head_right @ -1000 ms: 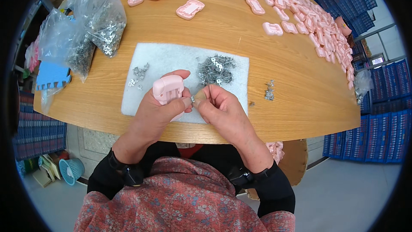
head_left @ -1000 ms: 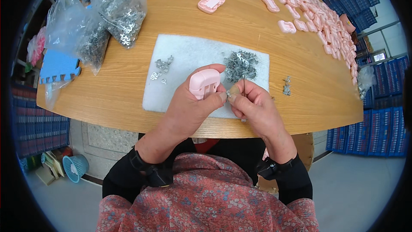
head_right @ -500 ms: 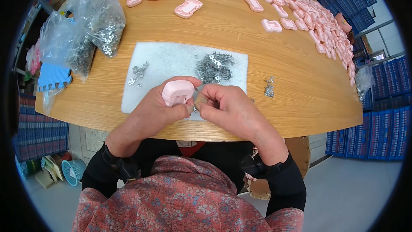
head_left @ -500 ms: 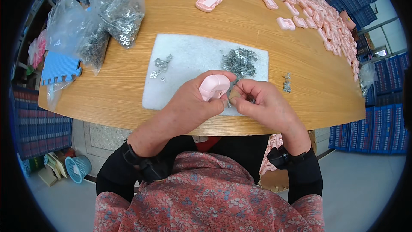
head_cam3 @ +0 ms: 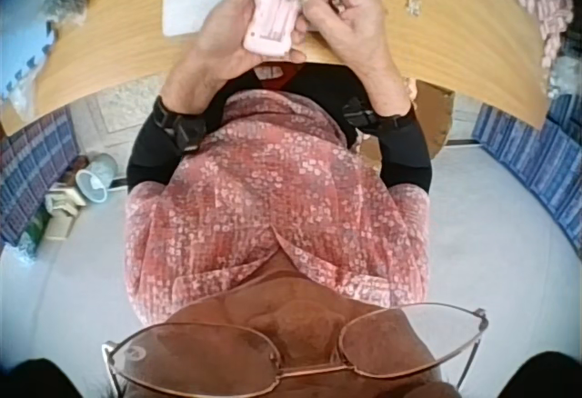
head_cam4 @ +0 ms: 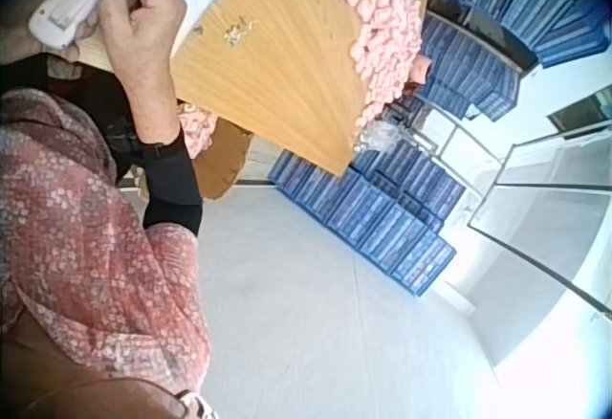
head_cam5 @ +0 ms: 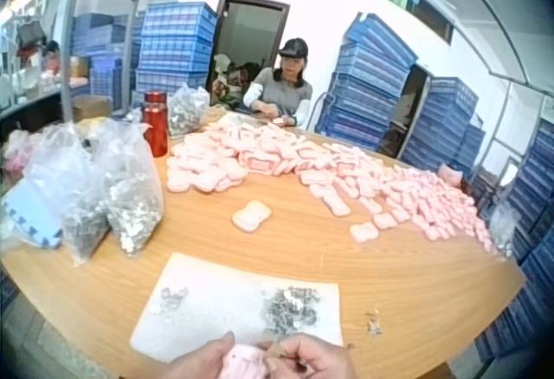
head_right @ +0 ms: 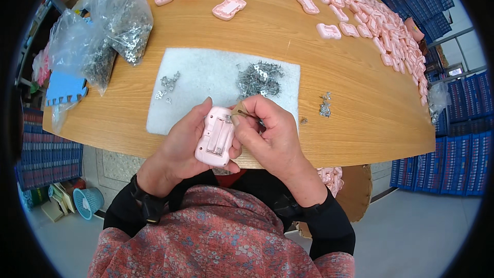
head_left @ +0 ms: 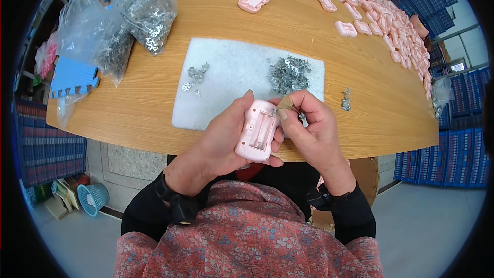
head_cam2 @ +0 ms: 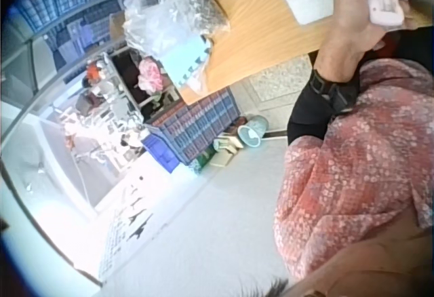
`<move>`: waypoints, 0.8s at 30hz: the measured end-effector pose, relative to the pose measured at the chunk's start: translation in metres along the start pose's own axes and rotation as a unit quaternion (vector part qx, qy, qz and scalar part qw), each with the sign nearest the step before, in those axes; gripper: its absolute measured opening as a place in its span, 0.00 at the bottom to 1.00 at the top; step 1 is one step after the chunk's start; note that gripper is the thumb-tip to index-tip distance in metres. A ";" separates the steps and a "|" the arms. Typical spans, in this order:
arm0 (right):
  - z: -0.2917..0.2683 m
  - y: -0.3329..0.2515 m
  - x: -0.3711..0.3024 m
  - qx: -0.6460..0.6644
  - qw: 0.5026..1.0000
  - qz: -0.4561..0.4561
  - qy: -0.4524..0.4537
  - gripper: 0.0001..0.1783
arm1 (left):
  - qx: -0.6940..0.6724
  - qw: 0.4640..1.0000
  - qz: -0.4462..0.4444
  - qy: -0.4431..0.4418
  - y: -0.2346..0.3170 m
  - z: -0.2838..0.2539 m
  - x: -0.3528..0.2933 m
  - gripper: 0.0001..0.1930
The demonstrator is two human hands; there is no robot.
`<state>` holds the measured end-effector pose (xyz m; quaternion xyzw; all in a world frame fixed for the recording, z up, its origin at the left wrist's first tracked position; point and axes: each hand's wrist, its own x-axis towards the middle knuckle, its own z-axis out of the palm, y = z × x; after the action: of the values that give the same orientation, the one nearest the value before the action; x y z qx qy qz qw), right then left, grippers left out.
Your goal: The person assembles small pink plastic housings by inserting metal components into them. They pick up a housing, insert a metal piece, and place the finished unit on the table, repeating this process with multiple items.
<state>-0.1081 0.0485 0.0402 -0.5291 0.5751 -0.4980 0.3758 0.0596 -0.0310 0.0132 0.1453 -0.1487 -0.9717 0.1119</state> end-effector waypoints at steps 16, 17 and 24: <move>0.002 -0.008 -0.003 -0.264 0.959 -0.105 -0.002 0.06 | 0.060 0.994 -0.017 0.088 -0.006 0.011 0.000 0.31; 0.002 -0.009 -0.004 -0.257 0.962 -0.090 -0.004 0.06 | 0.066 0.994 -0.016 0.091 -0.006 0.010 0.000 0.31; -0.004 -0.006 -0.004 -0.092 0.994 0.048 0.016 0.08 | 0.089 0.995 -0.008 0.041 -0.007 0.000 0.003 0.31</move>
<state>-0.1096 0.0533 0.0462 -0.5255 0.6492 -0.4324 0.3399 0.0560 -0.0253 0.0099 0.1958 -0.2291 -0.9486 0.0971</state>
